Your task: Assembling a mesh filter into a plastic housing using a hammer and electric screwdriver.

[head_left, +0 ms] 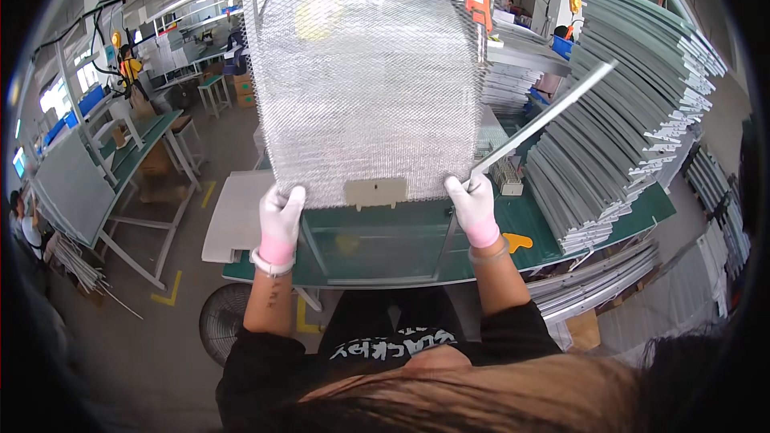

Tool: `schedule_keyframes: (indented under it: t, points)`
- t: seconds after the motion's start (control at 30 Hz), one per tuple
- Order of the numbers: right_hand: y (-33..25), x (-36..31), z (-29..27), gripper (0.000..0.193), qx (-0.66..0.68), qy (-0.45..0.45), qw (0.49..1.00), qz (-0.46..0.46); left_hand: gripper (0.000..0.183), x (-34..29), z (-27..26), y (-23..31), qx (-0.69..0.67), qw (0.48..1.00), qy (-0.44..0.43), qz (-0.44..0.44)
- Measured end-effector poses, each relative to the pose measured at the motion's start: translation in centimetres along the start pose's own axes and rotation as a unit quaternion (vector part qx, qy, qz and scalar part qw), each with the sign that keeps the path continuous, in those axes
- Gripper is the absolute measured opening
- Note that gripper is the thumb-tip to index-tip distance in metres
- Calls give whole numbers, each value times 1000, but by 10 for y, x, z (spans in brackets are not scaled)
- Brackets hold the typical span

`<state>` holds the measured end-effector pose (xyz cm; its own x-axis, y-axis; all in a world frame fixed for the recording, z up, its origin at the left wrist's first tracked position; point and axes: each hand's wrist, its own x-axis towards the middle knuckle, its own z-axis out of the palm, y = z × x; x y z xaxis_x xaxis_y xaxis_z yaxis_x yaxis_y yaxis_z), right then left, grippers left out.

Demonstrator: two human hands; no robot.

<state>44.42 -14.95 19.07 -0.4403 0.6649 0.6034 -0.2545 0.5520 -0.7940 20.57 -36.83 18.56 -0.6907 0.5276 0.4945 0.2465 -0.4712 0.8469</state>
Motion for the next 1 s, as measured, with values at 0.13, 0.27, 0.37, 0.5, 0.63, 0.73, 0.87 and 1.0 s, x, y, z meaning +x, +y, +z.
schedule_keyframes:
  t: [0.13,0.27,0.37,0.5,0.63,0.73,0.87,1.0]
  points:
    - [22,4,14,28,-129,140,981,-48,13,20,25,-35,48,996,45,60]
    - [34,6,9,30,-61,100,992,-56,12,37,13,-40,-45,999,-18,20]
    - [57,4,4,28,-20,81,995,-47,10,37,14,-50,-22,999,-28,39]
    - [74,-10,15,11,26,57,998,-10,10,19,1,-90,32,999,-15,-20]
    - [132,-74,4,24,-93,-34,993,60,29,-40,-24,-160,89,992,-54,-68]
    - [131,-85,-6,25,-74,-101,981,145,37,-39,-49,-165,106,977,-139,-118]
    - [42,-11,7,10,107,71,992,-12,57,14,-33,-96,-28,986,-158,-50]
    - [57,2,-13,12,-16,14,1000,-11,32,37,-3,-61,-43,993,-91,-62]
